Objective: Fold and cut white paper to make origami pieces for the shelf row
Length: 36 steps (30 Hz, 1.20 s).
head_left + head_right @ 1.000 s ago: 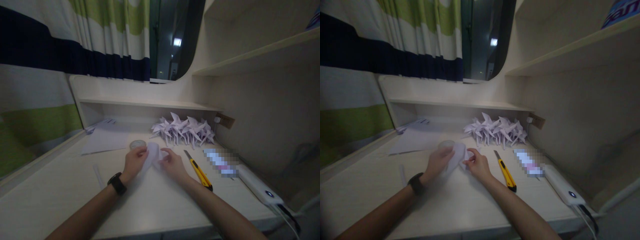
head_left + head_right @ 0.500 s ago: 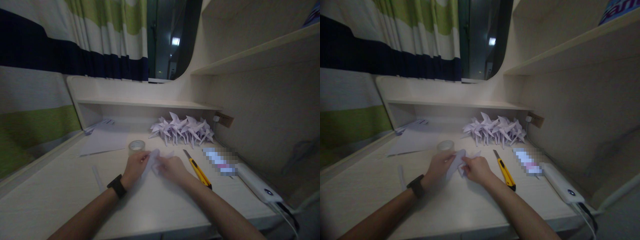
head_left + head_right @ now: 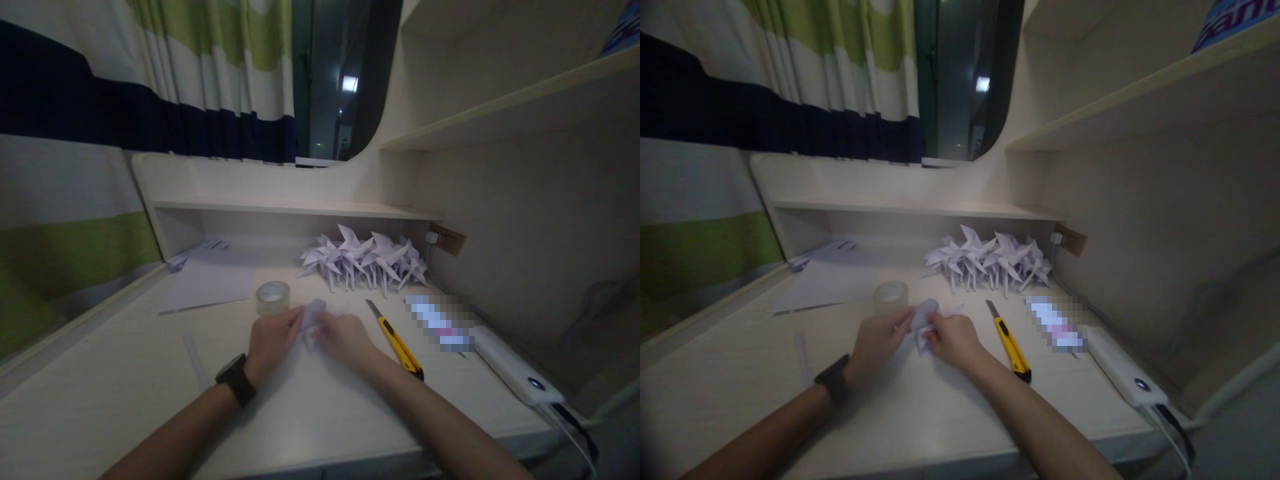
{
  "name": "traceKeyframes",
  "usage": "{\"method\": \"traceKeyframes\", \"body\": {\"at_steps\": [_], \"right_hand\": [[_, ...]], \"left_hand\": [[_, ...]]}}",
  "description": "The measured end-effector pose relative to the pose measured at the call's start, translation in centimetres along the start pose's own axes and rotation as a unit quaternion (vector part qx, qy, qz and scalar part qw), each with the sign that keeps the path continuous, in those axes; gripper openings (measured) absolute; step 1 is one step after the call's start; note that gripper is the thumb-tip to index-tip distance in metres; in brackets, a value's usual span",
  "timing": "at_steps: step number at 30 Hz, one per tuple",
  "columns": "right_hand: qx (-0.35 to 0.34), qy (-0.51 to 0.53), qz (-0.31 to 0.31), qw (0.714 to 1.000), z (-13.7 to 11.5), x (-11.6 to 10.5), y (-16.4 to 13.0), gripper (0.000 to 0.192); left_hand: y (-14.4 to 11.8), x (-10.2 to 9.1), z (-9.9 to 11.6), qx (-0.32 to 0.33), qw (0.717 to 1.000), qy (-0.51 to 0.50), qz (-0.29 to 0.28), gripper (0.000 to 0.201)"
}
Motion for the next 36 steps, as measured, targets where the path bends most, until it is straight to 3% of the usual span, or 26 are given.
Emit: {"method": "traceKeyframes", "body": {"at_steps": [3,6,10,14,19,26,30,36], "right_hand": [[-0.001,0.012,0.015,1.000,-0.1,0.1,-0.1,0.029],[-0.001,0.027,0.030,0.999,-0.1,0.2,-0.1,0.028],[-0.009,0.037,0.041,0.998,-0.1,0.2,-0.1,0.027],[-0.011,0.032,0.037,0.999,-0.3,0.5,-0.3,0.029],[0.029,0.048,0.061,0.997,-0.3,0.7,-0.3,0.041],[0.032,0.041,0.042,0.998,-0.2,0.3,-0.2,0.033],[0.014,0.034,0.032,0.999,-0.4,0.3,-0.3,0.026],[0.023,0.034,0.041,0.998,-0.5,0.5,-0.2,0.024]], "left_hand": [[-0.4,0.1,0.5,0.058,0.998,-0.009,0.002,0.031],[-0.4,0.1,0.9,0.059,0.995,-0.076,0.007,0.031],[0.0,-0.1,1.0,-0.034,0.982,-0.186,-0.002,0.034],[0.5,0.3,0.3,-0.157,0.949,-0.272,-0.003,0.029],[0.9,0.7,-0.2,-0.226,0.908,-0.352,0.010,0.028],[1.5,0.4,-0.6,-0.238,0.891,-0.384,0.055,0.030],[1.5,0.8,-0.6,-0.254,0.874,-0.414,0.018,0.018],[1.1,1.0,-0.2,-0.219,0.877,-0.428,-0.020,0.021]]}}
Point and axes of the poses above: each hand's wrist, its own y-axis towards the middle knuckle, its own x-axis out of the palm, z = x × y, the point moved 2 cm from there along y, towards the middle knuckle, and after that the axes turned 7 degrees about z, right-handed, at the moved point
